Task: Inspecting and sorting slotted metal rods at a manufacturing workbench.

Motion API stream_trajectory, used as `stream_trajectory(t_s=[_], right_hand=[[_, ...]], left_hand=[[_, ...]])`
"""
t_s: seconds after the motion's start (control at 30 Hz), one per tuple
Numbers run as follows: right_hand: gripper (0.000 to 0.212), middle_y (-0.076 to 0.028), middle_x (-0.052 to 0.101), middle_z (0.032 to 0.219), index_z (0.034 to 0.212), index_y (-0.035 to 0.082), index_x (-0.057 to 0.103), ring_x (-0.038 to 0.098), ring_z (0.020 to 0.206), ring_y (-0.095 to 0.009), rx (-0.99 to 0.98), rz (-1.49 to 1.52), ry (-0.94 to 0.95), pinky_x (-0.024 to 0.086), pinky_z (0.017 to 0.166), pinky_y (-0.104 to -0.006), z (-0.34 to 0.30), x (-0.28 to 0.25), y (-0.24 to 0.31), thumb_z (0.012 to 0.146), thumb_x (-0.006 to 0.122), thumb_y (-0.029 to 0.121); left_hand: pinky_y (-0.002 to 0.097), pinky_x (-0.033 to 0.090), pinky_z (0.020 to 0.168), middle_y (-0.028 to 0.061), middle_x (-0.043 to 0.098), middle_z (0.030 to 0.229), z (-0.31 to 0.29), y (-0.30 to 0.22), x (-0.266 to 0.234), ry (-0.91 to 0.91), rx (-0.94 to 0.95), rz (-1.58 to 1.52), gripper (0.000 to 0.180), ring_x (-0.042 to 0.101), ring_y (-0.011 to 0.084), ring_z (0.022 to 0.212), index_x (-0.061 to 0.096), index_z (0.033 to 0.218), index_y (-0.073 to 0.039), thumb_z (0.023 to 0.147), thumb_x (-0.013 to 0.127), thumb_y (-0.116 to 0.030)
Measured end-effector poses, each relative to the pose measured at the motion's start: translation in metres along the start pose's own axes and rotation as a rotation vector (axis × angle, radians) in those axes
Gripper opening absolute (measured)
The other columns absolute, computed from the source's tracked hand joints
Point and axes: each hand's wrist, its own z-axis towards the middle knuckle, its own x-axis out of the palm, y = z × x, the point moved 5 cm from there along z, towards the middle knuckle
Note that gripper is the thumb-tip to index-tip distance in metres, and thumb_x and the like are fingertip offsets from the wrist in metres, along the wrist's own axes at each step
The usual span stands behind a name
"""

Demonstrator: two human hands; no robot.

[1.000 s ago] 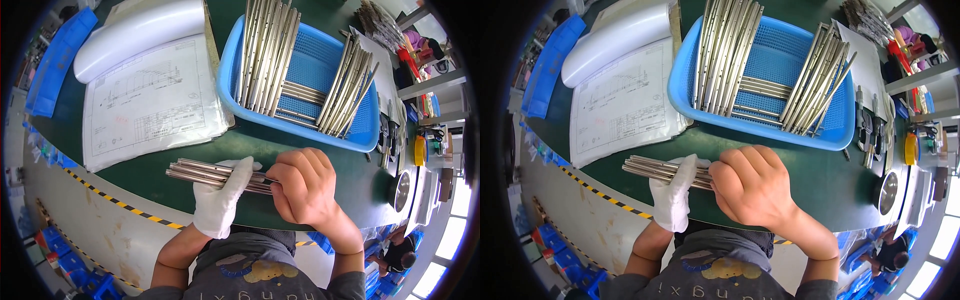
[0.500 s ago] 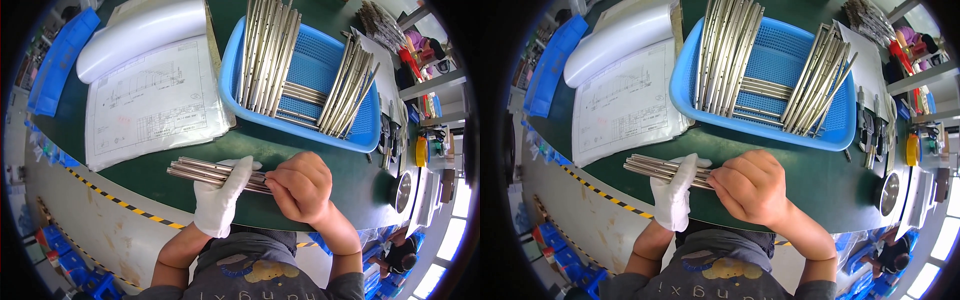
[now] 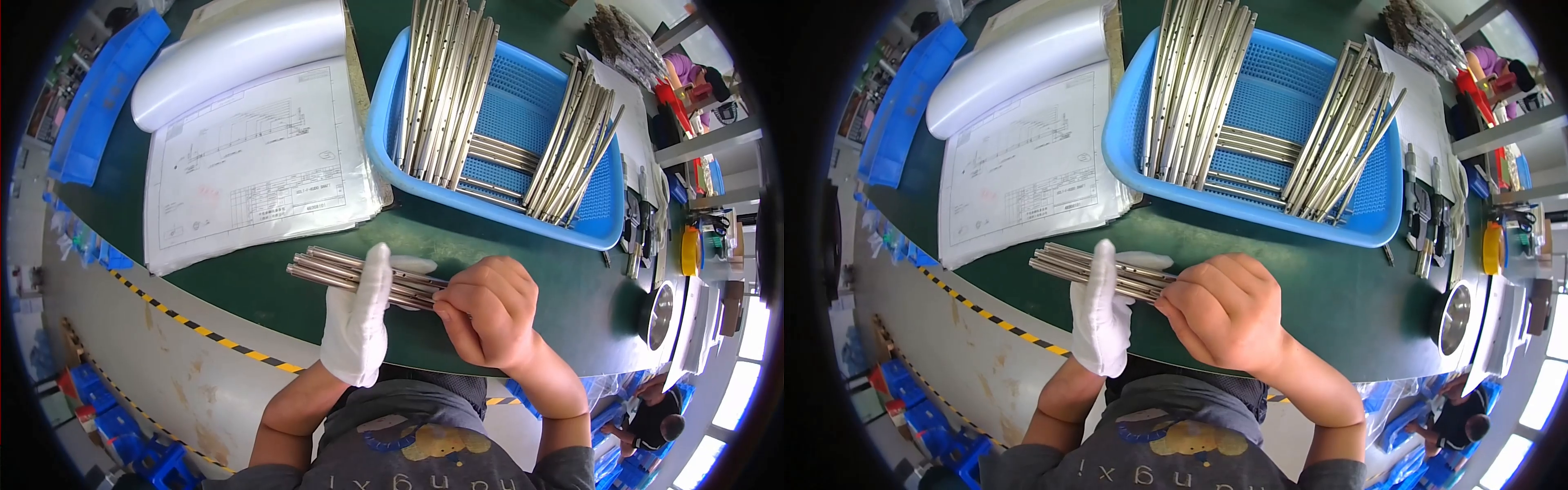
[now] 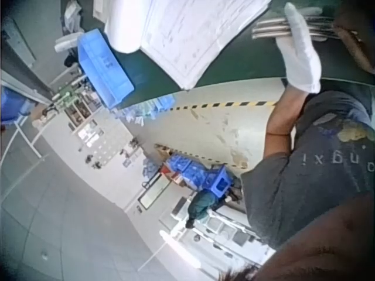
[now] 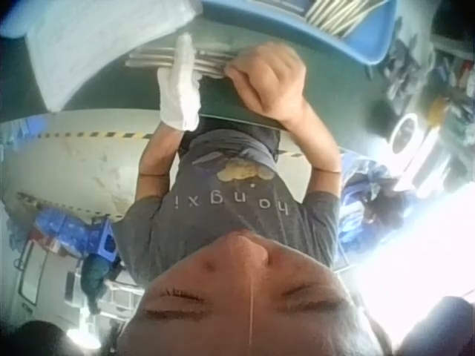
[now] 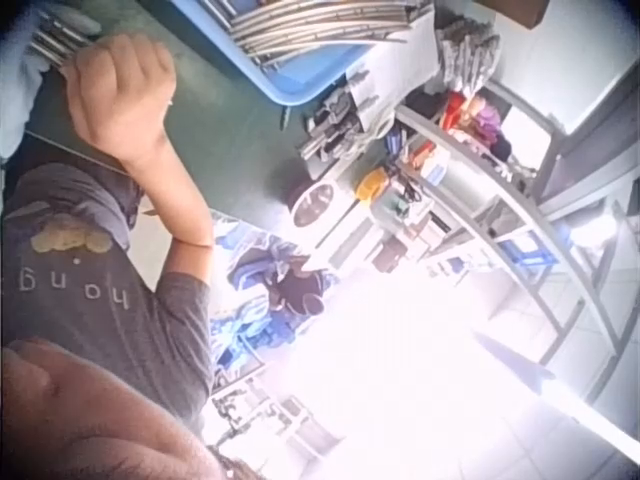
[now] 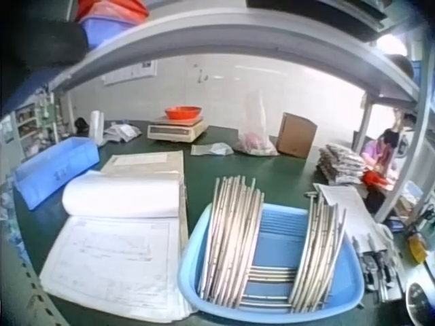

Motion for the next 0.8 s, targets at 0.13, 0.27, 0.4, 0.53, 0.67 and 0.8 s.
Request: stream_trajectory(t_s=[0.13, 0.27, 0.4, 0.53, 0.67, 0.8], right_hand=[[0.021, -0.004, 0.054, 0.066, 0.073, 0.005, 0.053, 0.052, 0.053, -0.02, -0.008, -0.024, 0.009, 0.04, 0.048, -0.0302, -0.001, 0.002, 0.001, 0.06, 0.069, 0.008], [0.021, -0.004, 0.054, 0.067, 0.073, 0.006, 0.053, 0.052, 0.054, -0.02, -0.017, -0.061, 0.017, 0.041, 0.048, -0.0303, -0.001, 0.003, 0.003, 0.06, 0.07, 0.009], [0.021, -0.004, 0.055, 0.069, 0.074, 0.006, 0.053, 0.052, 0.054, -0.02, -0.013, -0.08, 0.02, 0.041, 0.05, -0.0301, -0.001, 0.005, 0.002, 0.06, 0.069, 0.009], [0.022, -0.005, 0.055, 0.071, 0.075, 0.005, 0.054, 0.053, 0.056, -0.02, -0.003, -0.087, 0.064, 0.042, 0.051, -0.0305, 0.0, 0.005, 0.004, 0.06, 0.068, 0.009], [0.024, -0.006, 0.055, 0.073, 0.079, 0.005, 0.054, 0.053, 0.057, -0.021, 0.018, -0.067, 0.066, 0.041, 0.051, -0.0312, -0.003, 0.004, 0.001, 0.06, 0.068, 0.008], [0.025, -0.006, 0.054, 0.073, 0.081, 0.005, 0.054, 0.052, 0.057, -0.021, 0.033, -0.025, 0.061, 0.041, 0.051, -0.0308, -0.004, 0.005, -0.001, 0.06, 0.068, 0.007]], left_hand=[[0.0208, 0.043, 0.067, 0.0101, 0.062, 0.084, 0.001, 0.008, -0.004, 0.008, -0.029, -0.097, 0.048, 0.056, 0.0089, 0.071, 0.06, 0.096, 0.007, 0.095, 0.034, -0.034], [0.0211, 0.044, 0.067, 0.0107, 0.062, 0.088, 0.002, 0.004, -0.007, 0.014, -0.034, -0.067, 0.047, 0.057, 0.0096, 0.073, 0.059, 0.1, 0.007, 0.094, 0.035, -0.033], [0.0221, 0.044, 0.065, 0.0096, 0.062, 0.09, 0.002, -0.008, -0.006, 0.017, -0.035, -0.014, 0.043, 0.056, 0.0095, 0.073, 0.059, 0.101, 0.006, 0.094, 0.039, -0.031], [0.0209, 0.045, 0.062, 0.0074, 0.061, 0.091, 0.004, -0.009, -0.015, 0.026, -0.068, -0.013, 0.037, 0.055, 0.0079, 0.074, 0.059, 0.103, 0.005, 0.092, 0.044, -0.027], [0.0192, 0.046, 0.059, 0.0067, 0.061, 0.091, 0.004, -0.01, -0.018, 0.032, -0.111, -0.008, 0.032, 0.055, 0.007, 0.075, 0.059, 0.102, 0.004, 0.09, 0.049, -0.024], [0.0197, 0.047, 0.058, 0.0066, 0.061, 0.09, 0.004, -0.011, -0.017, -0.007, -0.095, -0.054, 0.028, 0.056, 0.0074, 0.075, 0.06, 0.101, 0.003, 0.089, 0.051, -0.02]])
